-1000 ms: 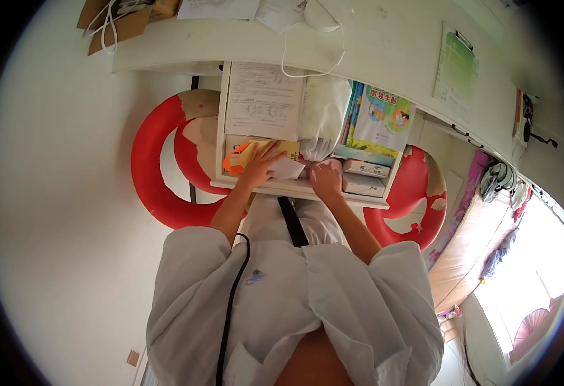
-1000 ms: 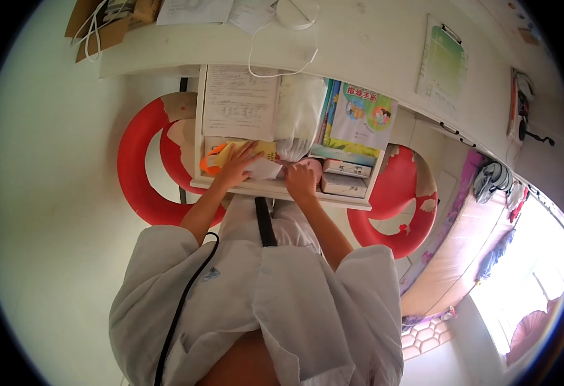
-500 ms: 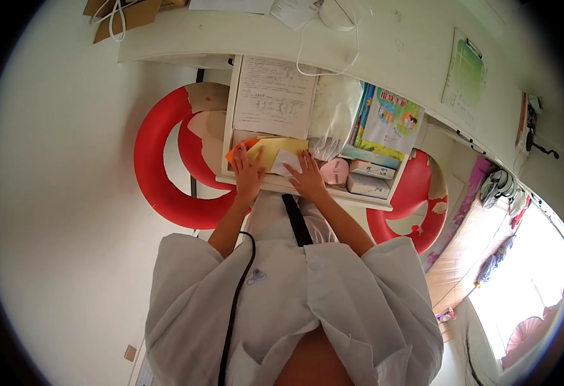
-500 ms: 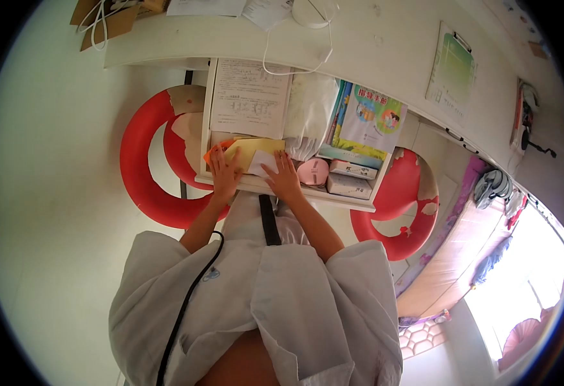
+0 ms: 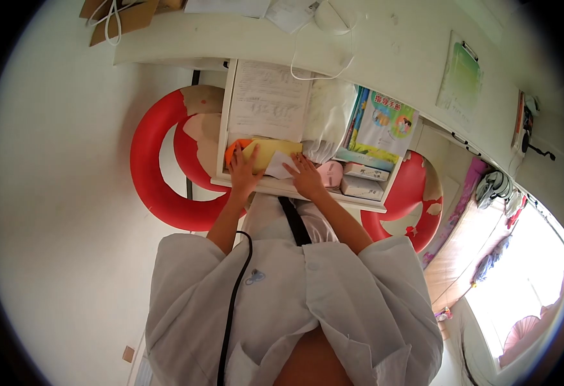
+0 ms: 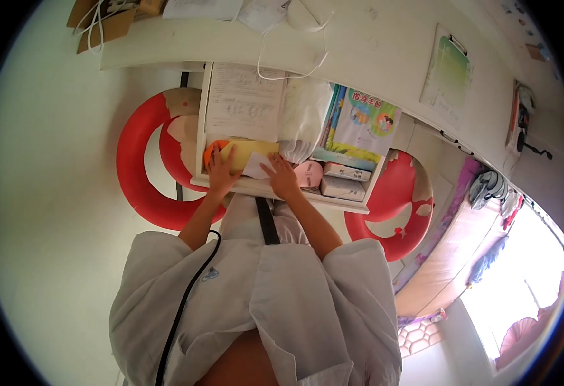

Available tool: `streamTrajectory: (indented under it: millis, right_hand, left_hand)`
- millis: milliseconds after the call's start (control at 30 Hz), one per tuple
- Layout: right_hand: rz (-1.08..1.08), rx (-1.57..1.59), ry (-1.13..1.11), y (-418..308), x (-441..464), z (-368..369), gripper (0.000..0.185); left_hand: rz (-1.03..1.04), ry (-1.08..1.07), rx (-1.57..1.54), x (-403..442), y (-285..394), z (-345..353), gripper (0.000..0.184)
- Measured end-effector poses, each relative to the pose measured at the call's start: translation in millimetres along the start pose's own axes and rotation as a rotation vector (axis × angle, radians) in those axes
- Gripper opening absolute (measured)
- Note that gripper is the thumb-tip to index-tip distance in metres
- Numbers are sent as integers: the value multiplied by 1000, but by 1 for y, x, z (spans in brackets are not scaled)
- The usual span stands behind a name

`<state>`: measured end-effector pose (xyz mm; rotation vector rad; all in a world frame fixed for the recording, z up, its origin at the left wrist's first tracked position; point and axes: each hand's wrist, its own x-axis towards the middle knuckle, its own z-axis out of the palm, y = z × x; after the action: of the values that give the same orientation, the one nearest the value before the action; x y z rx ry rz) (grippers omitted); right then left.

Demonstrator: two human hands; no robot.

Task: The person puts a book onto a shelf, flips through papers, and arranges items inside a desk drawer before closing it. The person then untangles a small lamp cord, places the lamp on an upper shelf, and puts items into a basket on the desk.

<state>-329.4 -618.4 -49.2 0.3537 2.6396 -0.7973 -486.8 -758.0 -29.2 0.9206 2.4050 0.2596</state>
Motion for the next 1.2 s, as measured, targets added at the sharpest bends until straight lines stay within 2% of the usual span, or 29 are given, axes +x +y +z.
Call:
streamTrajectory:
  millis: [267, 467, 767, 833, 867, 933, 967, 1033, 1200]
  right_hand:
    - [-13, 29, -4, 9, -1, 7, 59]
    - [-131, 42, 174, 22, -3, 24, 61]
    - [-107, 73, 163, 11, -4, 6, 55]
    - [44, 273, -35, 0, -9, -8, 53]
    - [45, 265, -22, -6, -11, -19, 53]
    - [85, 531, 164, -22, -24, -47, 51]
    - [86, 525, 162, -26, -22, -64, 51]
    - [229, 47, 567, -37, -13, -106, 52]
    - [355, -106, 465, -3, 30, -90, 61]
  left_hand:
    - [-30, -24, 102, 0, -2, 9, 82]
    - [-30, 27, 139, -3, -7, 19, 83]
    - [-21, 93, 113, -9, -11, 17, 86]
    - [-25, 92, 105, -17, -14, 16, 86]
    - [-22, 95, 98, -15, -15, 11, 86]
    - [-25, 92, 89, -18, -13, -1, 85]
    - [-32, 81, 87, -19, -12, -3, 85]
    - [-32, 71, 101, -22, -9, -12, 87]
    - [-8, 60, 133, -18, -16, -14, 87]
